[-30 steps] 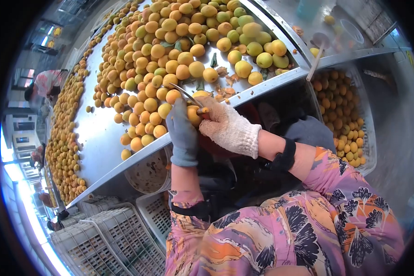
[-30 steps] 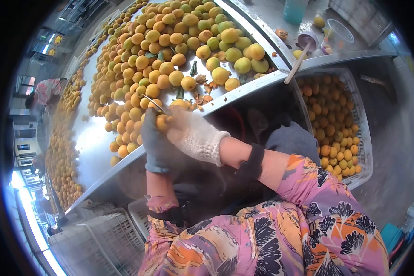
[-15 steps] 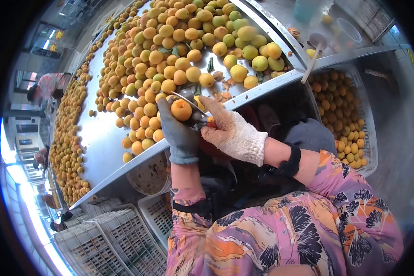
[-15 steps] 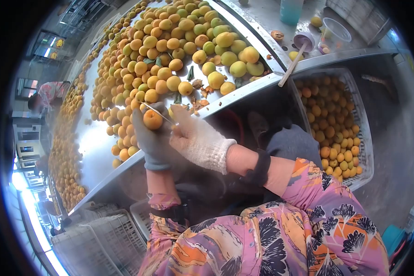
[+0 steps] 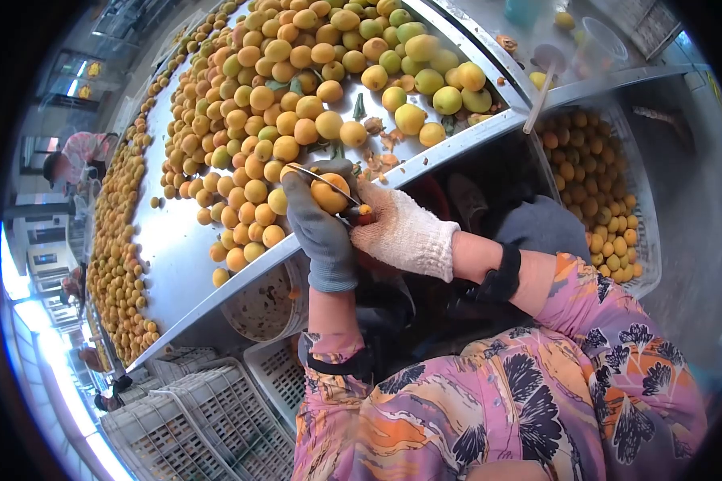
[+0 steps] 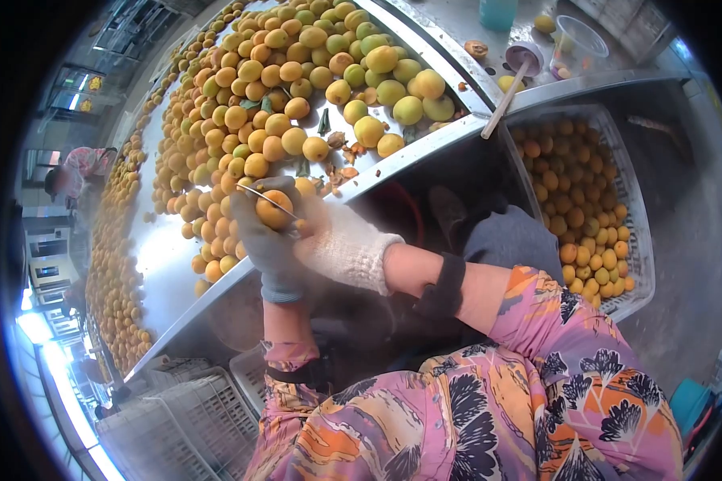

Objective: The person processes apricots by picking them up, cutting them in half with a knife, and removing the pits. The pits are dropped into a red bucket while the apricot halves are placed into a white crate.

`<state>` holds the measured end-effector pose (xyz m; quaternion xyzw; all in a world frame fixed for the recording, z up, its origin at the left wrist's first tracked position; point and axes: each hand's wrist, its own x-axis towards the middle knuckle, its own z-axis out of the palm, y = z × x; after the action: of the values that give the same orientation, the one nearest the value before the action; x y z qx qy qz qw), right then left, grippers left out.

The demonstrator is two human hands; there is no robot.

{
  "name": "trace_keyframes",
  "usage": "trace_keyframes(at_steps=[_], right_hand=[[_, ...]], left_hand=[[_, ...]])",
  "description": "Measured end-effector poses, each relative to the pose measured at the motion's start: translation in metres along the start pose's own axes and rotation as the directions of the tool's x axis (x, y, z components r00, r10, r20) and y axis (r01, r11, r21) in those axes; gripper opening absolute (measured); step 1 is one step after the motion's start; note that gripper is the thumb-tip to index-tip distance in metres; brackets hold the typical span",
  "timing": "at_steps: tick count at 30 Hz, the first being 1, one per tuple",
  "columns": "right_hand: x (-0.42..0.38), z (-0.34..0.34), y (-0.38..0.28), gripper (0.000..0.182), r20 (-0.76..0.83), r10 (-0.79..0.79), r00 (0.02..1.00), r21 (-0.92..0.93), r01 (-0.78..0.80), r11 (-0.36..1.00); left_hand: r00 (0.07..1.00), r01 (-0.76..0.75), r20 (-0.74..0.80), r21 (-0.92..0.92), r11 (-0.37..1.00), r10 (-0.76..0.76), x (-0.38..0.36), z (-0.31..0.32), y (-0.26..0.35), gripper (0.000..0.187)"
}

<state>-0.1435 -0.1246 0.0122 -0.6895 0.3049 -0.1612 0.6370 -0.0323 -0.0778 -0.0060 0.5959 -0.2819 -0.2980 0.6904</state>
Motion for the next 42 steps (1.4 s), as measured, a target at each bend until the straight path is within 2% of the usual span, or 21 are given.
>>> trace_keyframes(at_steps=[2, 5, 6, 8, 9, 10, 11, 14, 16, 18, 19, 21, 24, 25, 26, 29, 31, 33, 38, 40, 42], right_hand=[[-0.001, -0.003, -0.005, 0.038, 0.033, -0.060, 0.998, 0.066, 0.058, 0.996], [0.013, -0.006, 0.005, 0.036, 0.125, -0.182, 0.975, -0.063, 0.190, 0.980], [0.018, -0.009, 0.006, 0.034, 0.202, 0.006, 0.979, 0.001, -0.007, 1.000], [0.029, -0.003, 0.033, 0.032, 0.220, -0.309, 0.925, -0.249, 0.360, 0.899], [0.030, -0.002, 0.040, 0.032, 0.216, -0.307, 0.927, -0.252, 0.357, 0.900], [0.030, 0.000, 0.030, 0.031, 0.100, -0.189, 0.977, -0.270, 0.210, 0.940], [0.029, 0.001, 0.023, 0.030, -0.017, -0.066, 0.998, -0.269, 0.059, 0.961], [0.019, 0.005, 0.012, 0.044, -0.010, 0.088, 0.996, -0.247, -0.088, 0.965], [0.021, 0.012, 0.024, 0.045, -0.018, 0.064, 0.998, -0.244, -0.067, 0.968], [0.024, 0.016, 0.029, 0.044, 0.016, 0.038, 0.999, -0.252, -0.033, 0.967], [0.022, 0.014, 0.025, 0.041, 0.001, 0.044, 0.999, -0.218, -0.042, 0.975], [0.016, -0.001, 0.002, 0.041, 0.037, 0.009, 0.999, -0.266, 0.002, 0.964], [0.024, 0.002, 0.022, 0.037, -0.031, 0.049, 0.998, -0.223, -0.055, 0.973], [0.024, 0.001, 0.024, 0.032, -0.058, -0.046, 0.997, -0.269, 0.028, 0.963], [0.023, 0.000, 0.026, 0.032, -0.079, -0.140, 0.987, -0.316, 0.109, 0.943], [0.023, 0.000, 0.030, 0.033, -0.135, -0.107, 0.985, -0.390, 0.047, 0.920], [0.012, -0.011, 0.012, 0.033, -0.135, -0.046, 0.990, -0.408, -0.013, 0.913], [0.007, -0.014, 0.005, 0.032, -0.136, 0.016, 0.991, -0.425, -0.073, 0.902], [0.014, -0.016, 0.018, 0.029, -0.064, -0.129, 0.990, -0.409, 0.092, 0.908], [0.019, -0.016, 0.025, 0.029, -0.045, -0.105, 0.993, -0.384, 0.080, 0.920], [0.022, -0.017, 0.029, 0.029, -0.022, -0.079, 0.997, -0.359, 0.066, 0.931]], left_hand=[[0.996, -0.058, -0.054, 0.127, 0.990, 0.065, -0.003, 0.004, 0.003, 0.061], [1.000, -0.006, 0.027, -0.035, 0.999, 0.007, -0.007, 0.002, 0.005, 0.049], [0.993, -0.107, 0.052, 0.112, 0.988, 0.102, -0.007, 0.002, 0.003, 0.042], [0.977, -0.210, 0.094, 0.247, 0.946, 0.192, -0.001, -0.005, -0.004, 0.036], [0.918, -0.397, 0.185, 0.412, 0.820, 0.351, 0.010, -0.014, -0.009, 0.033], [0.827, -0.558, 0.302, 0.539, 0.631, 0.474, 0.015, -0.016, -0.006, 0.032], [0.965, -0.241, 0.196, 0.385, 0.891, 0.177, 0.006, -0.015, 0.006, 0.037], [0.990, -0.122, 0.099, 0.308, 0.943, 0.096, 0.002, -0.021, 0.005, 0.046], [0.987, -0.153, -0.014, 0.178, 0.972, 0.158, -0.001, -0.014, 0.006, 0.053], [0.999, 0.040, 0.013, 0.039, 0.998, -0.040, 0.000, -0.016, 0.009, 0.056], [0.999, 0.041, 0.013, 0.040, 0.998, -0.041, 0.004, -0.024, 0.001, 0.056], [0.977, -0.196, 0.159, 0.373, 0.907, 0.145, 0.014, -0.042, -0.023, 0.035], [0.967, -0.160, 0.241, 0.315, 0.935, 0.084, 0.001, -0.021, 0.003, 0.039], [0.978, 0.118, 0.153, 0.136, 0.984, -0.139, 0.000, -0.014, 0.016, 0.027], [0.977, 0.120, 0.157, 0.137, 0.983, -0.141, 0.001, -0.015, 0.014, 0.027], [0.970, 0.087, 0.214, 0.137, 0.987, -0.115, 0.004, -0.018, 0.005, 0.025], [0.959, -0.110, 0.285, 0.393, 0.913, -0.007, 0.002, -0.020, 0.003, 0.023], [0.951, -0.166, 0.307, 0.396, 0.903, 0.041, 0.002, -0.024, 0.002, 0.023], [0.919, -0.339, 0.343, 0.439, 0.832, 0.194, -0.001, -0.013, 0.011, 0.027], [0.884, -0.443, 0.390, 0.520, 0.730, 0.258, 0.000, -0.016, 0.007, 0.028], [0.893, -0.429, 0.366, 0.510, 0.745, 0.263, -0.001, -0.013, 0.005, 0.028]])
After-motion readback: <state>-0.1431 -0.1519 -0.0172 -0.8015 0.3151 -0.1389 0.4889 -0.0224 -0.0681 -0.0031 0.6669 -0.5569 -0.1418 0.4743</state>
